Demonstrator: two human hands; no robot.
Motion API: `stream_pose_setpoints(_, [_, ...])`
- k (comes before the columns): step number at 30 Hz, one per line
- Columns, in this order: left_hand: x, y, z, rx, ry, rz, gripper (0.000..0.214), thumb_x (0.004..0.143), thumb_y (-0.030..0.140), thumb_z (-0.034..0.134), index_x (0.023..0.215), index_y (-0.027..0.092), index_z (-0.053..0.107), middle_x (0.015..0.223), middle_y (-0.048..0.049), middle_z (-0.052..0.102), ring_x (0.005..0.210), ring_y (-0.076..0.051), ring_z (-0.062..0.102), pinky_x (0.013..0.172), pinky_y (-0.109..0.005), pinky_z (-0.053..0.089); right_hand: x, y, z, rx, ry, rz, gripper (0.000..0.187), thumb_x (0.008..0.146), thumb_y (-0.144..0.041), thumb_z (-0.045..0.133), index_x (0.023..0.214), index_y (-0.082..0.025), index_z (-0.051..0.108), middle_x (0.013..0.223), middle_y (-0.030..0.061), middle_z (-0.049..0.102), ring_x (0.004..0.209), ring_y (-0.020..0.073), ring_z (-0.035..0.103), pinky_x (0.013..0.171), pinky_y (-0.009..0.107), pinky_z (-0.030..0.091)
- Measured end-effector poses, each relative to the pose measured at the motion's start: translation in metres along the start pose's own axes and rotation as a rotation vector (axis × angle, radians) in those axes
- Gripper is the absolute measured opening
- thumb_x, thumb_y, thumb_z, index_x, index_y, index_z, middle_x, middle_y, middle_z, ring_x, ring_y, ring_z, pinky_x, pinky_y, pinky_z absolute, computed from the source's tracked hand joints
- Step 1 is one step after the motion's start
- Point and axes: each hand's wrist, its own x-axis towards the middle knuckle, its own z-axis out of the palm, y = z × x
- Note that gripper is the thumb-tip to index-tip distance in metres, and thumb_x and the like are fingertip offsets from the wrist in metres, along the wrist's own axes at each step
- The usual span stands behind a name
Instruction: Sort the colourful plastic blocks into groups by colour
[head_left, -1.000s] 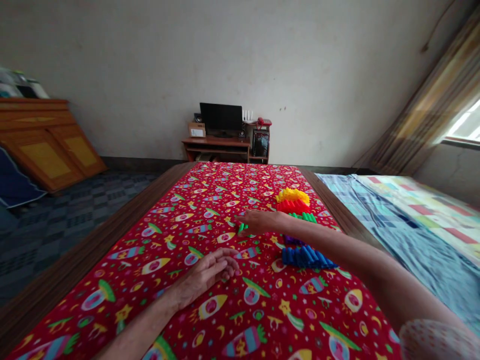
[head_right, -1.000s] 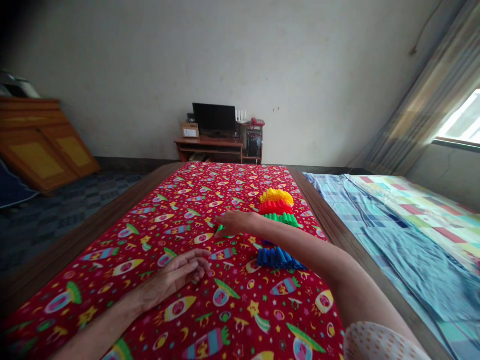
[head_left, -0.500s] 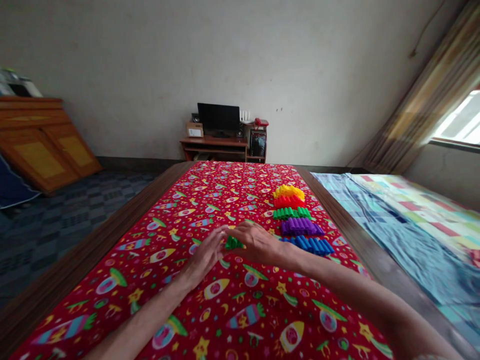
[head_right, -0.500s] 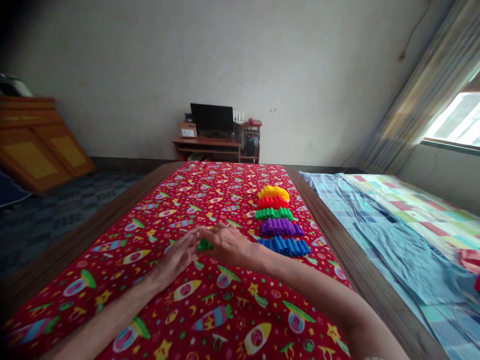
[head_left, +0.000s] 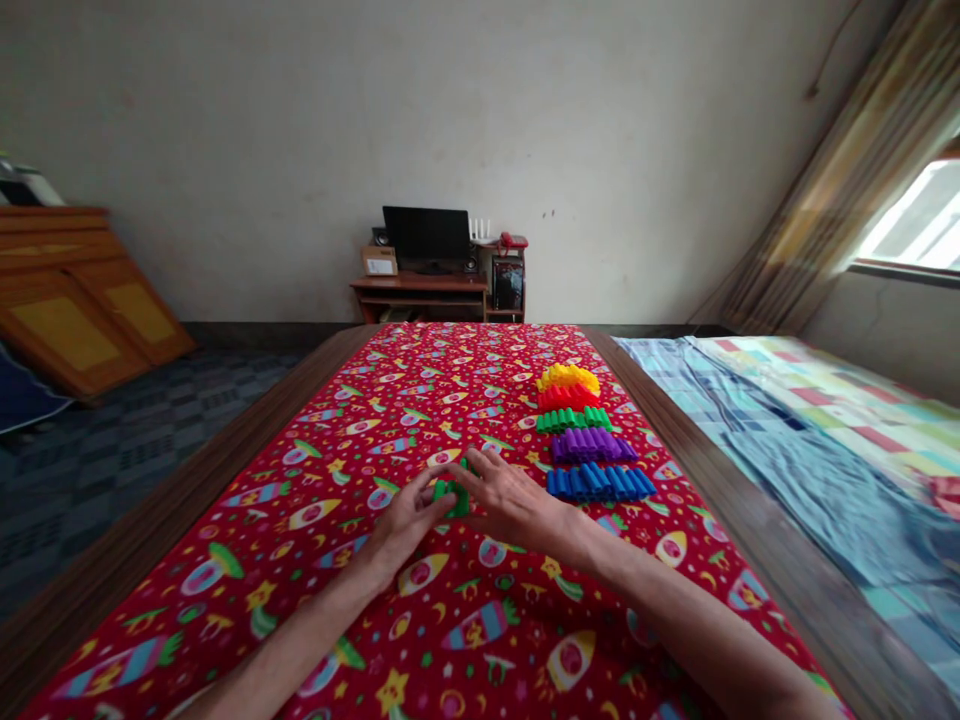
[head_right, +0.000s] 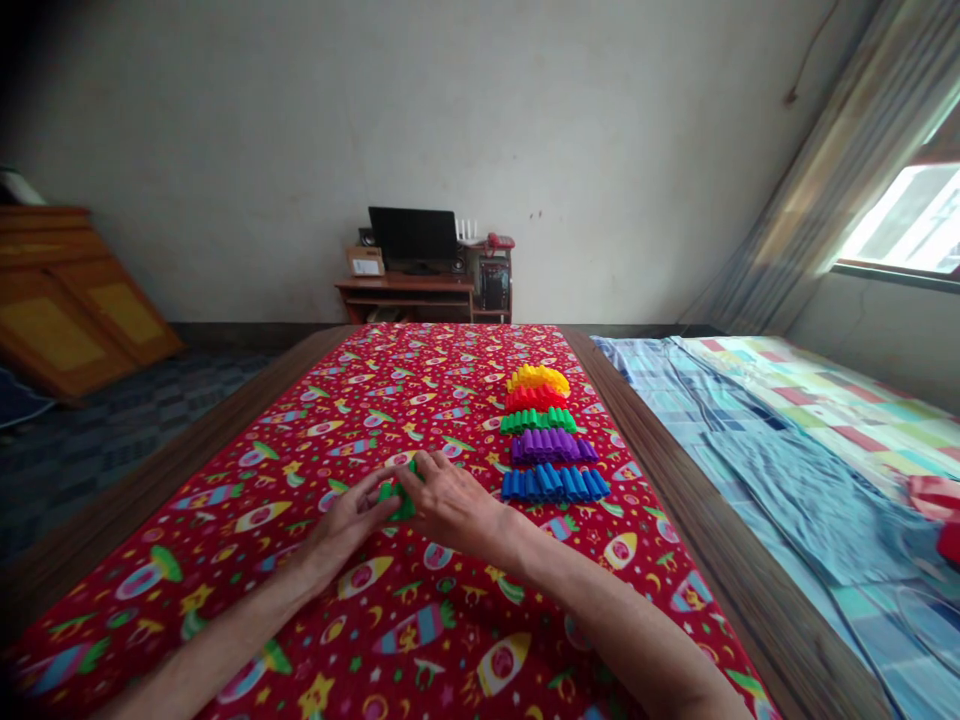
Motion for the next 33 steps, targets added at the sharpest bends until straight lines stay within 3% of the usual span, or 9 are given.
stream_pose_setpoints(5, [-0.003,0.002,0.003,0.114,-0.034,-0.011,0.051,0.066,0.046,0.081,0.106,0.018,0.067,0.084,-0.0029,0.073,0.084,-0.025,0.068,0.075,-0.033,0.051,-0.004,0.010,0.002,0.048,-0.012,-0.017,0.044,0.084,-0.029,0.065,0.123,-0.012,0.052,0.111,0.0164,0.059,0.099,0.0258,0.055,0.083,0.039,0.050])
stream_pose_setpoints(9, [-0.001,0.001,0.003,0.240,0.005,0.049,0.043,0.062,0.040,0.082,0.098,0.019,0.068,0.078,-0.0023,0.072,0.080,-0.025,0.066,0.069,-0.031,0.049,-0.007,0.022,-0.001,0.339,0.035,0.017,0.035,0.089,-0.024,0.059,0.122,-0.016,0.056,0.099,0.0096,0.066,0.084,0.0176,0.061,0.072,0.027,0.047])
stream_pose_setpoints(12, [0.001,-0.003,0.003,0.244,0.003,0.072,0.043,0.063,0.038,0.081,0.098,0.020,0.066,0.081,-0.0025,0.072,0.079,-0.023,0.066,0.069,-0.030,0.047,-0.008,0.025,-0.005,0.448,0.023,0.142,0.018,0.089,-0.019,0.057,0.105,-0.017,0.066,0.078,0.0031,0.068,0.064,0.0118,0.057,0.059,0.021,0.039])
stream_pose_setpoints(16, [0.003,-0.008,0.002,0.297,0.008,0.108,0.039,0.065,0.040,0.079,0.095,0.020,0.066,0.077,-0.0006,0.069,0.074,-0.020,0.063,0.065,-0.027,0.044,-0.007,0.022,-0.002,0.498,-0.047,0.158,0.012,0.087,-0.017,0.059,0.088,-0.017,0.071,0.068,0.0007,0.067,0.056,0.0093,0.053,0.054,0.020,0.035])
stream_pose_setpoints(20, [0.002,-0.009,0.000,0.357,-0.030,0.103,0.034,0.064,0.040,0.080,0.087,0.018,0.066,0.071,0.0004,0.066,0.067,-0.019,0.060,0.062,-0.027,0.043,-0.004,0.032,-0.005,0.509,0.118,0.242,0.012,0.086,-0.017,0.060,0.084,-0.016,0.072,0.072,0.0022,0.070,0.061,0.0107,0.058,0.058,0.020,0.039])
stream_pose_setpoints(24, [-0.005,-0.006,0.006,0.282,-0.106,0.050,0.035,0.064,0.040,0.082,0.086,0.018,0.065,0.074,-0.0001,0.066,0.070,-0.018,0.061,0.066,-0.027,0.045,-0.004,0.049,-0.019,0.578,0.292,0.399,0.013,0.085,-0.021,0.061,0.090,-0.016,0.071,0.077,0.0021,0.071,0.067,0.0125,0.063,0.063,0.022,0.045])
stream_pose_setpoints(27, [-0.011,0.001,0.011,0.108,-0.085,0.018,0.033,0.069,0.041,0.080,0.086,0.020,0.060,0.073,0.0015,0.066,0.071,-0.017,0.063,0.069,-0.027,0.048,-0.004,0.046,-0.021,0.626,0.199,0.395,0.024,0.080,-0.019,0.065,0.103,-0.016,0.068,0.086,0.0037,0.073,0.075,0.0146,0.066,0.066,0.024,0.048])
stream_pose_setpoints(30, [-0.014,0.006,0.013,-0.065,-0.047,-0.009,0.037,0.068,0.039,0.082,0.090,0.021,0.059,0.078,0.0014,0.068,0.074,-0.016,0.064,0.070,-0.026,0.049,-0.004,0.034,-0.014,0.643,0.036,0.275,0.043,0.078,-0.012,0.065,0.120,-0.017,0.061,0.087,0.0038,0.073,0.075,0.0150,0.067,0.067,0.025,0.048])
stream_pose_setpoints(33, [-0.013,0.005,0.011,-0.092,-0.047,-0.067,0.043,0.065,0.040,0.084,0.097,0.019,0.064,0.084,-0.0005,0.069,0.072,-0.014,0.063,0.065,-0.024,0.049,-0.003,0.025,-0.006,0.675,-0.047,0.183,0.052,0.079,-0.012,0.065,0.129,-0.018,0.053,0.089,0.0028,0.074,0.077,0.0148,0.067,0.067,0.025,0.049])
